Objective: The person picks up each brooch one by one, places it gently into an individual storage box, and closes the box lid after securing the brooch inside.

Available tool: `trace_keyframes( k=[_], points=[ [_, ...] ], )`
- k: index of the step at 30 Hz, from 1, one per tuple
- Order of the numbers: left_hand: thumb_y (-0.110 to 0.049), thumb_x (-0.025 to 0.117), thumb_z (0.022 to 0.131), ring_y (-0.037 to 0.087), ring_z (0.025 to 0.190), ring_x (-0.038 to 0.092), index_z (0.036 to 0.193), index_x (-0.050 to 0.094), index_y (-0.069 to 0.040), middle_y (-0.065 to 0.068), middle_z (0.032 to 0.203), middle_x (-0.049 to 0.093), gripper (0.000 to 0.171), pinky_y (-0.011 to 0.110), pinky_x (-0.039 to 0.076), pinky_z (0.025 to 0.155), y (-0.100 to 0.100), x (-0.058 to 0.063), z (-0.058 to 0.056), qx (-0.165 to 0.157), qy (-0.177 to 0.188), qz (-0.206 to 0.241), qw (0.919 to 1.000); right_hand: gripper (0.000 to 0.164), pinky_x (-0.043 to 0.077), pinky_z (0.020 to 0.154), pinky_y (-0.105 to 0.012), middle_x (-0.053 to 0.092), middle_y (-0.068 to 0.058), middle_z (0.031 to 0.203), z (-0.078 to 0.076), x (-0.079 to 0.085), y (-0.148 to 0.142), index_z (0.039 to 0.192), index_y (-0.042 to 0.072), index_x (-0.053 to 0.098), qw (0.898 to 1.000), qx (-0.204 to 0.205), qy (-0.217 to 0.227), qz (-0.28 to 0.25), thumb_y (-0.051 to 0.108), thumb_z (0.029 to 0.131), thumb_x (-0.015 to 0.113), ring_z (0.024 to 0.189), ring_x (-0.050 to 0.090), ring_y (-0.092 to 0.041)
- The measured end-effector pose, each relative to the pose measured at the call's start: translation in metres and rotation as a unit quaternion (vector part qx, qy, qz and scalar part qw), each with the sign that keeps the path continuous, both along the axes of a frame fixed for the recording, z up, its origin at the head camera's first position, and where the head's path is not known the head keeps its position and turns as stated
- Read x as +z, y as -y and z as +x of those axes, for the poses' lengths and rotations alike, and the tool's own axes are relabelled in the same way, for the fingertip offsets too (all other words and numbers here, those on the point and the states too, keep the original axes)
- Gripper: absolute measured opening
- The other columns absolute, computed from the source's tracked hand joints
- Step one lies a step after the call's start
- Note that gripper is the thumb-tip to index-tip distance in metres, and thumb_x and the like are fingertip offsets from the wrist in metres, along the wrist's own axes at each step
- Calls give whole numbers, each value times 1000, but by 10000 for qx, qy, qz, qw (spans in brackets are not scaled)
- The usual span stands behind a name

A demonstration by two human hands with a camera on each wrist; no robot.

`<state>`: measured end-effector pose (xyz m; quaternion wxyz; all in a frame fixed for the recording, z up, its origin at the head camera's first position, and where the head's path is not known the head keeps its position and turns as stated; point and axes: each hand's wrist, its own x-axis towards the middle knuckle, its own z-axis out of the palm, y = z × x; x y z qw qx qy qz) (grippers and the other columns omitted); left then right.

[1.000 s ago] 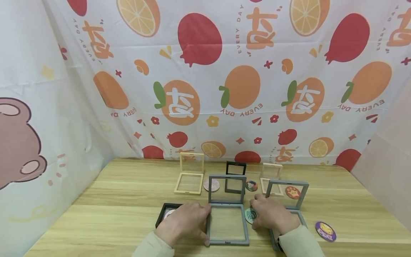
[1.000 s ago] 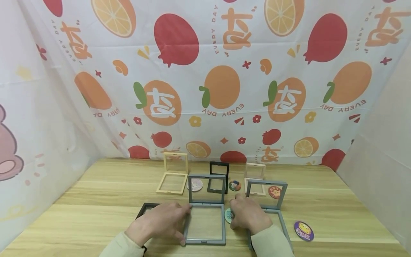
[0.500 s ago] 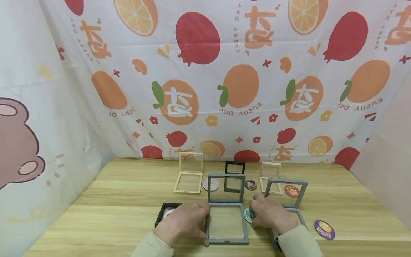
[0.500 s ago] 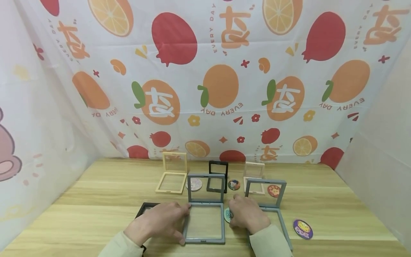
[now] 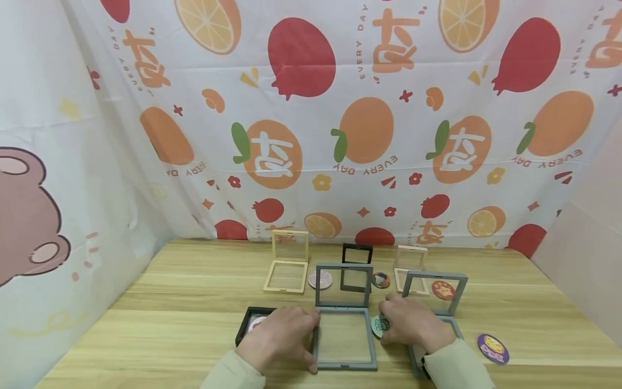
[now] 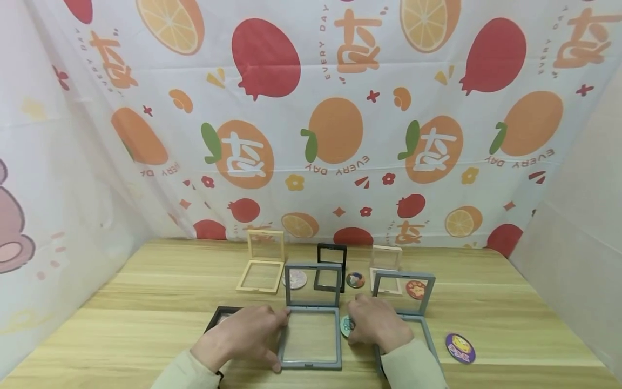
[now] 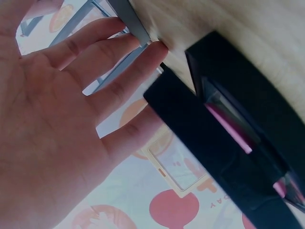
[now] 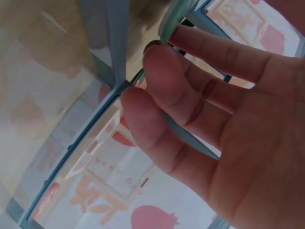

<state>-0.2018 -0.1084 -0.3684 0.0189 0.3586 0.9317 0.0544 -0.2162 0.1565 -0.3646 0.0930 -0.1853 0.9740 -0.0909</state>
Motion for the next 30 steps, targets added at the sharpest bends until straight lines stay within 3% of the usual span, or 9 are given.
trace_keyframes(
  k=[4,12,17,21,26,30],
  points=[
    [-47,96,59,8,72,59,120,68,-1,1,83,68,81,32,55,70,0,1,-1,-37,-2,18,10000,34,49,72,-41,57,0,92,1,4,1,100,4,69,9998,70,-8,-166,14,74,89,77,51,-16],
    [-48,95,59,7,70,58,127,65,3,4,82,69,91,31,55,69,-2,0,-1,-1,-1,-73,10000,35,49,71,-36,58,1,95,2,6,4,101,3,70,9968,612,-98,-498,14,73,89,79,50,-13],
    [-48,95,59,7,67,53,129,64,4,2,78,66,92,31,54,66,-1,0,0,50,29,-90,9999,34,47,70,-35,55,2,91,3,8,7,97,4,69,9966,624,-139,-512,14,72,89,77,48,-13],
    [-47,96,58,8,69,58,125,66,3,2,78,66,89,32,55,66,-1,0,0,60,-32,-49,10000,31,46,68,-34,54,2,88,3,10,9,93,5,68,9962,669,-189,-532,15,72,90,75,46,-13],
    [-45,97,58,8,68,57,117,68,-1,-1,76,62,79,31,54,66,-2,0,0,23,-38,31,10000,34,49,73,-36,59,1,93,3,11,13,94,4,69,9964,710,-184,-431,19,72,91,79,50,-13],
    [-46,96,58,8,68,55,122,67,1,1,77,64,85,31,54,68,-1,0,0,77,10,-64,9999,38,49,74,-36,61,2,93,4,12,17,97,2,70,9962,773,-194,-356,21,72,91,79,52,-13]
  ],
)
